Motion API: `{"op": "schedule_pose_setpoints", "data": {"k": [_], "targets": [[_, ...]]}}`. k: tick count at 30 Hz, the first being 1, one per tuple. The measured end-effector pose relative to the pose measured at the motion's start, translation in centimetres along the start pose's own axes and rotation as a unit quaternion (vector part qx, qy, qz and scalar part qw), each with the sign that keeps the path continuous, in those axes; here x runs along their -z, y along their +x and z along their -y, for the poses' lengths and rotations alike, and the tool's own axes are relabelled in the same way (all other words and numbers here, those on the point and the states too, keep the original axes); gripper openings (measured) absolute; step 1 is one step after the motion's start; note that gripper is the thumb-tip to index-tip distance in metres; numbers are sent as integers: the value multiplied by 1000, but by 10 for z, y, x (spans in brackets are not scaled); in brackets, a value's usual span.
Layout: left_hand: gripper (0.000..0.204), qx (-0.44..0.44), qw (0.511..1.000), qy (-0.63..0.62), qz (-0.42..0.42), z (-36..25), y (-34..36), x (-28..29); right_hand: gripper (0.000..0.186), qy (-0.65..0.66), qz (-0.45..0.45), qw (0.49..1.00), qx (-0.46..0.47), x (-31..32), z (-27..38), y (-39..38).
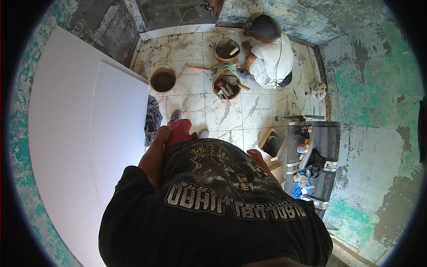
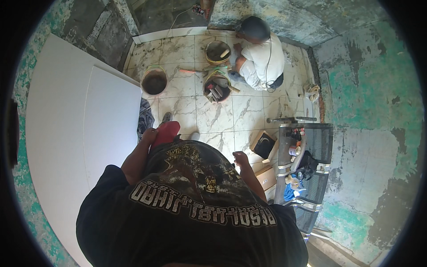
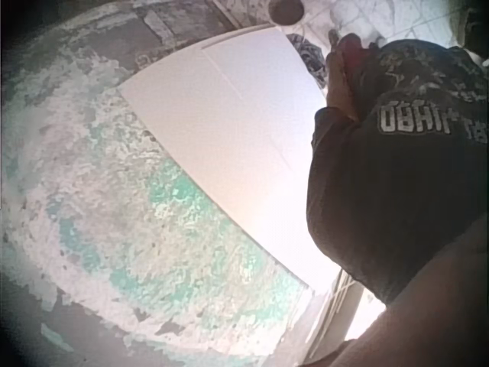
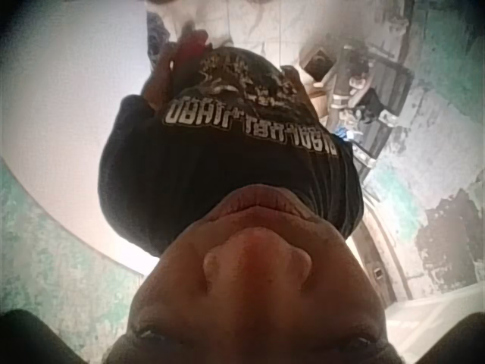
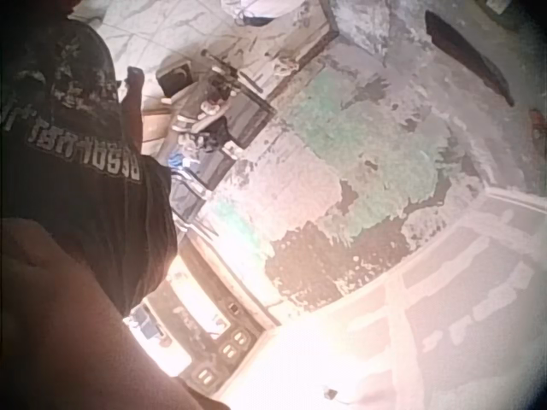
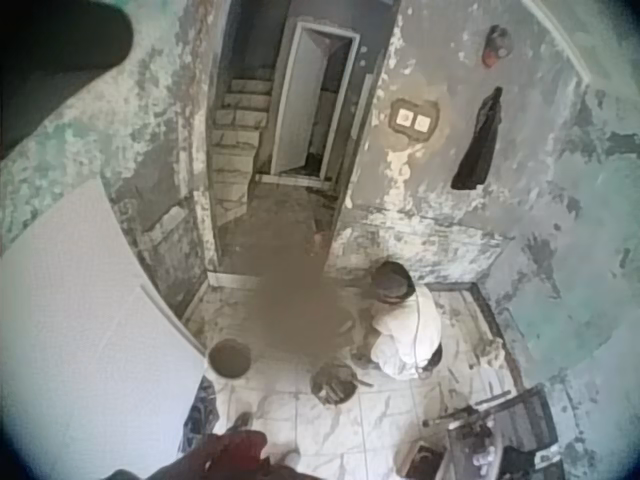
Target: Applying grout to the corner of a tiled wall.
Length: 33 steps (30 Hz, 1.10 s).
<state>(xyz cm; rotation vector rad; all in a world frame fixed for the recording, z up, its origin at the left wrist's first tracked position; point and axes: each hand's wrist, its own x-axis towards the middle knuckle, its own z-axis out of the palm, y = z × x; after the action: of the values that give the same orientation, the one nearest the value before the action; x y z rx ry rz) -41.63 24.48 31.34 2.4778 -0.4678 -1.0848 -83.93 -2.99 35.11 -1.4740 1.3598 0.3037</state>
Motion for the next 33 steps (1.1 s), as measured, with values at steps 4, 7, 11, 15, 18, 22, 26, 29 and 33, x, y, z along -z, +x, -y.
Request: {"op": "schedule_pose_setpoints", "data": {"k": [4, 7, 11, 15, 18, 22, 26, 29, 33], "targets": [[41, 5, 1000, -4, -1, -4, -4, -1, 30, -36, 21, 995, 89, 3, -34, 21], [41, -2, 1000, -1, -3, -3, -2, -2, 29, -23, 17, 995, 94, 2, -38, 24], [41, -15, 1000, 4, -5, 5, 4, -6, 26, 1, 24, 996, 86, 3, -31, 18], [41, -9, 1000, 9, 5, 2, 6, -7, 25, -21, 34, 994, 99, 5, -35, 19], [40, -5, 1000, 9, 2, 2, 5, -6, 24, 35, 41, 997, 56, 6, -26, 14], [40, 3, 1000, 9, 0, 1, 3, -6, 27, 23, 20, 1000, 1, 5, -16, 9], [40, 0, 1000, 10, 2, -4, -1, -5, 30, 10, 21, 998, 58, 5, -37, 18], [40, -10, 1000, 19, -3, -2, 0, -5, 29, 11, 27, 996, 80, 5, -40, 19], [40, -4, 1000, 9, -5, 0, -2, -6, 28, 10, 34, 998, 59, 6, -21, 10]]}}
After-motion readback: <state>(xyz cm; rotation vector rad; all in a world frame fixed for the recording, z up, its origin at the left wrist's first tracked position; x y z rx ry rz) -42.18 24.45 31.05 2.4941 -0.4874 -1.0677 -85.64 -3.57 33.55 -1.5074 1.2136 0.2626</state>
